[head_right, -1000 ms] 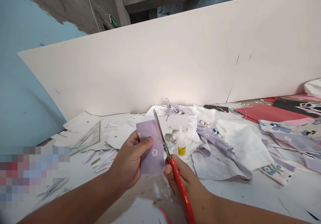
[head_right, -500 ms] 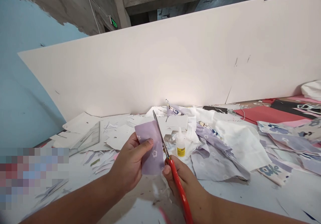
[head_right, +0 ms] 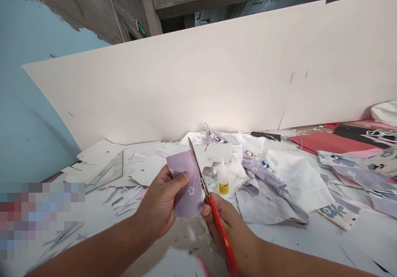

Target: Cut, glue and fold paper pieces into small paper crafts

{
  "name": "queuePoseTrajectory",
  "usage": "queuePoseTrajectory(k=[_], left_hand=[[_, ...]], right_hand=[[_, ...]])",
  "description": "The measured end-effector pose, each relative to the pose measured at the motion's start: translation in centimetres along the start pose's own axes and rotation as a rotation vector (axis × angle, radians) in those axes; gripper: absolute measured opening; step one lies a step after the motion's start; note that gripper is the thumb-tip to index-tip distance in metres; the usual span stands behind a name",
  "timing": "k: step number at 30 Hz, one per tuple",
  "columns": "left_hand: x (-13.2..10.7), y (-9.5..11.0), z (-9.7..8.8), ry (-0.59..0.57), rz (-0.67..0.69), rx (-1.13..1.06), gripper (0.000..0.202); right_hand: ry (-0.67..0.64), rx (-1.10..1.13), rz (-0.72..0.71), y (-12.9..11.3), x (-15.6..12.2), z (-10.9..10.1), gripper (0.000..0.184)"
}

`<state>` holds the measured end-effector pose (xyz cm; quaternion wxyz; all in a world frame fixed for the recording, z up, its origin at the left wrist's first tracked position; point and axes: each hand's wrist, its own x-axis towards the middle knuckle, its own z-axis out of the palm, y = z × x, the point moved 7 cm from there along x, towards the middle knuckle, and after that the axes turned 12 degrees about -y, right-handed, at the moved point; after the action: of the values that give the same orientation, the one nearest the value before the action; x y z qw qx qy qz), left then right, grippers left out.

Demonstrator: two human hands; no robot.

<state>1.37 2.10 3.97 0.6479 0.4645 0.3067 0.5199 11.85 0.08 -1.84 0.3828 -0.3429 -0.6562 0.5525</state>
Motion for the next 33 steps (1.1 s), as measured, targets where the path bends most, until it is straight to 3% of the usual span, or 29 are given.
queuePoseTrajectory(k=[3, 15, 20, 26, 30, 33], left_hand=[[0.1, 0.0, -0.1, 0.002, 0.004, 0.0, 0.023], [-0.2, 0.1, -0.1, -0.01, -0.009, 0.023, 0.02], [0.2, 1.6, -0.4, -0.003, 0.065, 0.008, 0.02], [1.0, 4.3, -2.2, 0.081, 0.21, 0.011, 0.024], [1.4, 5.0, -2.8, 0.104, 0.246, -0.035, 0.029], [1.6, 4.4, -2.5, 0.086, 0.206, 0.007, 0.028]], right_hand=[[-0.05, 0.038, 0.058, 0.6, 0.1, 0.2, 0.052], [-0.043, -0.041, 0.104, 0.4, 0.0, -0.2, 0.055], [-0.038, -0.013, 0.076, 0.6, -0.1, -0.3, 0.052], [-0.062, 0.092, 0.152, -0.6, -1.0, 0.3, 0.049], [-0.145, 0.091, 0.095, -1.5, -1.3, 0.9, 0.053], [-0.178, 0.074, -0.017, -1.6, -1.1, 0.9, 0.049]])
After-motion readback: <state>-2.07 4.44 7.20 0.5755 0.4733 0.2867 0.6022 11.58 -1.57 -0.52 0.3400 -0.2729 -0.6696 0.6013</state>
